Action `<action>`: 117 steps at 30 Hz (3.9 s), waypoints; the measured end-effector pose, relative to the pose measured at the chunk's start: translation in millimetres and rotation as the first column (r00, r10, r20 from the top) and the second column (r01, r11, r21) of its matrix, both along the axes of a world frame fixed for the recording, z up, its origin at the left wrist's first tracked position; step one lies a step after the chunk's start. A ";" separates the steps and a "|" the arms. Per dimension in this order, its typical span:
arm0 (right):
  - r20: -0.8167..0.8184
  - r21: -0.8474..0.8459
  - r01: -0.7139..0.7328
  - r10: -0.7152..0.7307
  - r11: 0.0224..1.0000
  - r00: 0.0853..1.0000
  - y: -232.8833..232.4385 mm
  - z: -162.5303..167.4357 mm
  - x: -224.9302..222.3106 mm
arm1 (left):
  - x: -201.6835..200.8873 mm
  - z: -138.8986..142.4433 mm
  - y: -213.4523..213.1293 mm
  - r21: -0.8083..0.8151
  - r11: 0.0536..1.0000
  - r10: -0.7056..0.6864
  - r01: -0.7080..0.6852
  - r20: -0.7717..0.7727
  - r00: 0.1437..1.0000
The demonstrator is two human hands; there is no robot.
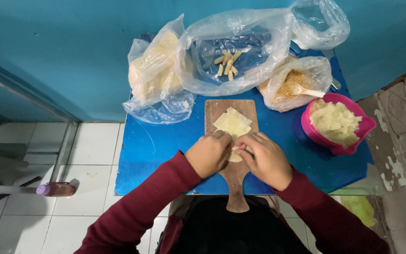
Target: The person places a square of thin dough on a wooden board, spoons filling from a pink bowl onto it, and folds and pinches the dough closed around the filling. Finished folded pastries are set into a plastic bag on the table, and the person repeats the folding cycle with new dough squares.
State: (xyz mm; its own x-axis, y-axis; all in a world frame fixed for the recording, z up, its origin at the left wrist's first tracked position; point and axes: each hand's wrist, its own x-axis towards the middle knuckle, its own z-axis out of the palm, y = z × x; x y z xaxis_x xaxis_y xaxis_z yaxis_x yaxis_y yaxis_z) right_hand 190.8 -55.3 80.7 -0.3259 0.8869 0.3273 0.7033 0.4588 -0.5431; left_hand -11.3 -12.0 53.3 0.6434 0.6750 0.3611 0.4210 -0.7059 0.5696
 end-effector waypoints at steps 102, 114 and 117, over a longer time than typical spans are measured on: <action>-0.200 0.096 0.445 -0.420 0.891 0.885 103.8 -4.4 137.7 | 1.0 22.0 17.0 0.294 0.897 0.369 -0.329 -0.093 0.925; -0.674 -0.346 0.470 -0.564 0.812 0.477 87.8 0.9 159.6 | -16.7 6.6 -43.7 0.089 0.907 0.415 -0.412 -0.019 0.910; -0.754 -0.324 0.339 -0.458 0.883 0.471 58.0 13.8 151.6 | -9.5 4.6 -49.5 0.097 0.885 0.460 -0.456 -0.016 0.888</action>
